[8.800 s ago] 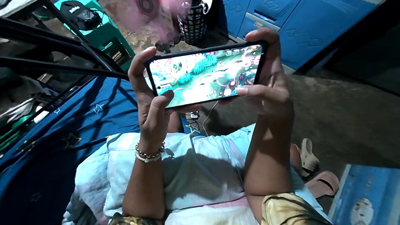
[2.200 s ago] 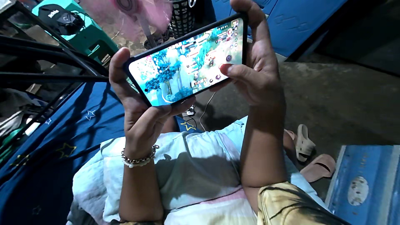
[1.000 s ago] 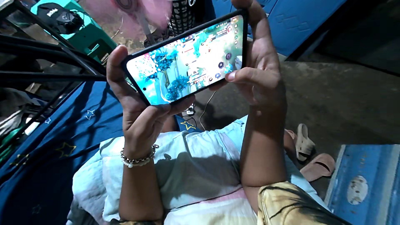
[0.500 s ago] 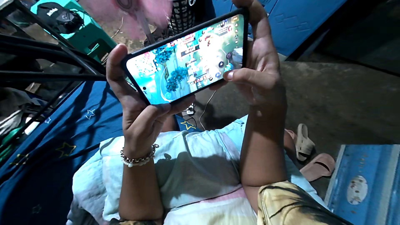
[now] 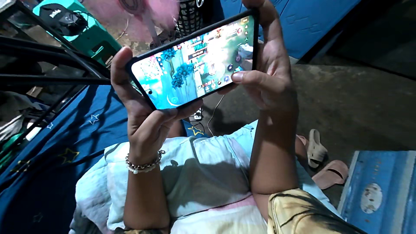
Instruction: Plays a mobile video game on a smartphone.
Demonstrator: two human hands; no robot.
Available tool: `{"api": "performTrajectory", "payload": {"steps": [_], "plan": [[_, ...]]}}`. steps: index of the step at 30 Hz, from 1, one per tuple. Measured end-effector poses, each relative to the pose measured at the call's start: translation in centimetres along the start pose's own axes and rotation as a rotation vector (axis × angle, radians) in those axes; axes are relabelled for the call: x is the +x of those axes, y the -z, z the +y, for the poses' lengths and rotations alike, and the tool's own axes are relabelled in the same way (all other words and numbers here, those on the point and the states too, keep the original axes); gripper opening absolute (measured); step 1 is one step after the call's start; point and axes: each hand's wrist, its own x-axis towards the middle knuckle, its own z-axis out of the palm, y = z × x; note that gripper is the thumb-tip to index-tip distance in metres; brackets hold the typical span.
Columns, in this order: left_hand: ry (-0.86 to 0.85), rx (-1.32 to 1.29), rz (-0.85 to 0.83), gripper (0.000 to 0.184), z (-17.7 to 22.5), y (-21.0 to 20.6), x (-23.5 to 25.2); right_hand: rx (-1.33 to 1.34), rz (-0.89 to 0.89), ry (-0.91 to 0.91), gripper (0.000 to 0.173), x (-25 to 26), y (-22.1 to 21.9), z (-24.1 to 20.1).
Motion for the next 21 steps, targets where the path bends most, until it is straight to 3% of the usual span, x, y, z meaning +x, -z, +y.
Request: {"api": "performTrajectory", "payload": {"steps": [6, 10, 14, 21], "plan": [[-0.010, 0.063, -0.031, 0.087, -0.1, 0.0, -0.2, -0.092, 0.227, 0.073, 0.046, 0.5, -1.5, 0.4], [-0.025, 0.065, -0.055, 0.084, -0.2, 0.2, -0.3, -0.141, 0.337, 0.207, 0.031, 1.1, -2.2, 1.5], [-0.030, 0.082, -0.053, 0.084, -0.2, 0.2, -0.4, -0.148, 0.368, 0.208, 0.028, 1.1, -2.3, 1.5], [-0.059, 0.231, 0.034, 0.087, -0.2, 0.1, -0.4, -0.133, 0.220, 0.120, 0.038, 0.8, -1.8, 0.3]]}}
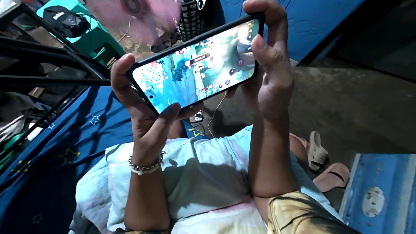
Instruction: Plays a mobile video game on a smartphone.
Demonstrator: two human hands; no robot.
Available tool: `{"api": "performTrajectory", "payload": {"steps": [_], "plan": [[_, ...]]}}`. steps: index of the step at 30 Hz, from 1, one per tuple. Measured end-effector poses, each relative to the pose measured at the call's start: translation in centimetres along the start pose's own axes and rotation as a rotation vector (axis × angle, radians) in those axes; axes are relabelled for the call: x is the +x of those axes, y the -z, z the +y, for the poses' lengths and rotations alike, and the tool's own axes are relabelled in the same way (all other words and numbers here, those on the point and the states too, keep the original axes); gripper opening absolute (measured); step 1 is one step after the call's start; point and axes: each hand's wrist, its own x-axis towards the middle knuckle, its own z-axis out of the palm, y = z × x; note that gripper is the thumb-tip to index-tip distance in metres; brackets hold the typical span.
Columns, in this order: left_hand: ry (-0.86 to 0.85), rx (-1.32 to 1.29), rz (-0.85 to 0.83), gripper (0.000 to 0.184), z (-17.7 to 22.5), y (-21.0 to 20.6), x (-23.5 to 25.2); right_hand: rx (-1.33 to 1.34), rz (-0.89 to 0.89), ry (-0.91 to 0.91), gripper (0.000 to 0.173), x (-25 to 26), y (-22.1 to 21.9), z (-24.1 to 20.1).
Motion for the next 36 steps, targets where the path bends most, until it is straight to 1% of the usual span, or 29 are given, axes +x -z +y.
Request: {"api": "performTrajectory", "payload": {"steps": [4, 15, 18, 21, 23, 26, 28, 36], "plan": [[-0.009, 0.044, 0.013, 0.089, 0.01, 0.04, -0.02, 0.052, -0.036, -0.035, 0.045, -0.12, -0.06, -0.34], [0.000, 0.019, 0.022, 0.084, 0.10, 0.10, -0.13, -0.004, -0.131, -0.010, 0.071, -0.46, 0.34, -0.37], [-0.002, 0.034, 0.015, 0.087, 0.19, 0.22, -0.13, -0.024, -0.153, -0.007, 0.082, -0.45, 0.21, -0.41], [0.004, 0.019, 0.004, 0.089, 0.23, 0.27, -0.20, -0.097, -0.159, 0.015, 0.095, -0.36, 0.21, -0.31], [0.011, 0.006, -0.003, 0.089, 0.24, 0.32, -0.22, -0.146, -0.159, 0.041, 0.101, -0.30, 0.28, -0.15], [-0.002, 0.008, -0.023, 0.090, 0.10, 0.56, -0.21, -0.222, -0.149, 0.076, 0.106, -0.15, 0.25, 0.06], [0.002, 0.002, -0.007, 0.091, 0.13, 0.47, -0.22, -0.264, -0.140, 0.083, 0.109, -0.10, 0.24, 0.13], [-0.001, 0.006, 0.000, 0.092, 0.12, 0.43, -0.06, -0.301, -0.145, 0.083, 0.110, -0.12, 0.38, 0.13]]}}
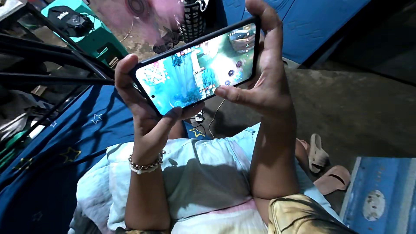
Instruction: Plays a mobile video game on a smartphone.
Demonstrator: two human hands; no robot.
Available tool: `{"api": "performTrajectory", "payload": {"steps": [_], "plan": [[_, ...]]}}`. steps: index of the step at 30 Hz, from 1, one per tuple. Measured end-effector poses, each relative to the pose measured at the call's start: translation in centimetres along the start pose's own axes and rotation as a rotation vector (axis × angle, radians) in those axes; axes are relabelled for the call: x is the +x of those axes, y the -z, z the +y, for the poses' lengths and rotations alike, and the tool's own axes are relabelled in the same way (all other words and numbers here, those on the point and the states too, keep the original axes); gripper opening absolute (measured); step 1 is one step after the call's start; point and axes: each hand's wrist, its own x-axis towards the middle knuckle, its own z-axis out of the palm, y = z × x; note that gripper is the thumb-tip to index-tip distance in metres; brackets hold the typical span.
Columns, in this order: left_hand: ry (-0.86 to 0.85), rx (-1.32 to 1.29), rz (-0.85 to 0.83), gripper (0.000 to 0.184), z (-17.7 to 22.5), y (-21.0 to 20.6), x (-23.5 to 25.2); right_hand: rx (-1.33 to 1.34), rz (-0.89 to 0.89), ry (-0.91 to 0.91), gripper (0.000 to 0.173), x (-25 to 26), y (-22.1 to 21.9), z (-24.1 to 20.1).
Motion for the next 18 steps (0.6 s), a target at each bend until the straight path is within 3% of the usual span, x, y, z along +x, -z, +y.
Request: {"api": "performTrajectory", "payload": {"steps": [18], "plan": [[0.020, -0.097, -0.031, 0.093, 0.08, -0.30, 0.13, 0.048, -0.046, -0.070, 0.097, -0.15, 0.52, -0.39]]}}
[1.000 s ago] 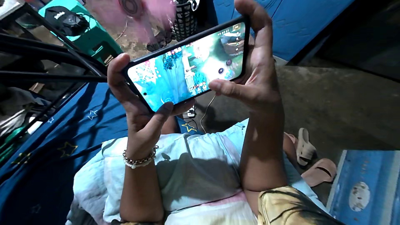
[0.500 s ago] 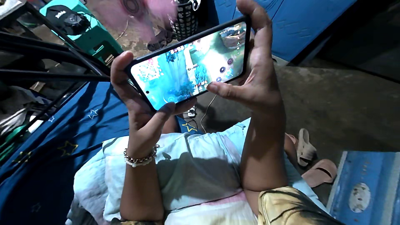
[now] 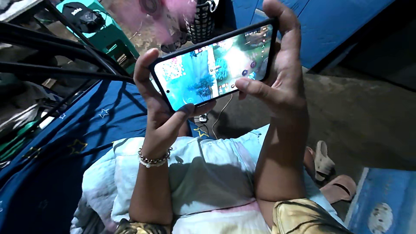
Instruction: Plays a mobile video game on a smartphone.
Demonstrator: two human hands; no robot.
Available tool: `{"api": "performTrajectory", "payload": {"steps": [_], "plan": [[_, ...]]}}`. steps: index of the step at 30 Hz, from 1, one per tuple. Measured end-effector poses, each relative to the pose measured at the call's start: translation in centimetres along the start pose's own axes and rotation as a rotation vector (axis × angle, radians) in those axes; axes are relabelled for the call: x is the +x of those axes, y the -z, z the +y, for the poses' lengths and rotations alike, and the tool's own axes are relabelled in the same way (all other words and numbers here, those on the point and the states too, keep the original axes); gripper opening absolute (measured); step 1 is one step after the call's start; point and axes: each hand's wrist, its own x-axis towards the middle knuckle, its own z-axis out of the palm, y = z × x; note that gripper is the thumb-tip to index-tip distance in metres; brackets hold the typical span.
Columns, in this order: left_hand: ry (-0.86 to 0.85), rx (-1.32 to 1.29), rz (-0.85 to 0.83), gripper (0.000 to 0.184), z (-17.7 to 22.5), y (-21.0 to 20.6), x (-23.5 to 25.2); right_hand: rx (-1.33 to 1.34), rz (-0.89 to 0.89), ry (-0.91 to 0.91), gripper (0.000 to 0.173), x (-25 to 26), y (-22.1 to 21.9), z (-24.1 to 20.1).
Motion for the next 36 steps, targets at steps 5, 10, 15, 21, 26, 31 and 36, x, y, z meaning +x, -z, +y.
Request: {"api": "performTrajectory", "payload": {"steps": [5, 10, 15, 21, 26, 31, 36], "plan": [[0.013, -0.015, -0.006, 0.093, 0.15, -0.12, 0.03, 0.046, -0.015, -0.006, 0.096, -0.03, -0.03, -0.01], [0.008, -0.022, -0.020, 0.092, 0.13, -0.01, -0.02, 0.075, -0.013, -0.007, 0.096, -0.05, -0.03, -0.05], [0.014, -0.042, -0.016, 0.093, 0.11, -0.07, -0.03, 0.099, -0.021, -0.020, 0.096, -0.08, 0.02, -0.13], [0.012, -0.015, -0.008, 0.093, 0.07, 0.01, -0.05, 0.113, -0.022, -0.014, 0.093, -0.15, 0.04, -0.11], [0.000, -0.012, -0.014, 0.092, 0.00, 0.07, -0.03, 0.126, -0.035, -0.014, 0.091, -0.18, 0.14, -0.12], [0.000, 0.006, -0.007, 0.092, 0.05, 0.11, -0.04, 0.118, -0.037, -0.007, 0.092, -0.17, 0.11, -0.15], [-0.005, 0.013, 0.005, 0.094, 0.02, 0.09, -0.04, 0.064, -0.040, 0.013, 0.094, -0.12, 0.17, -0.16]]}}
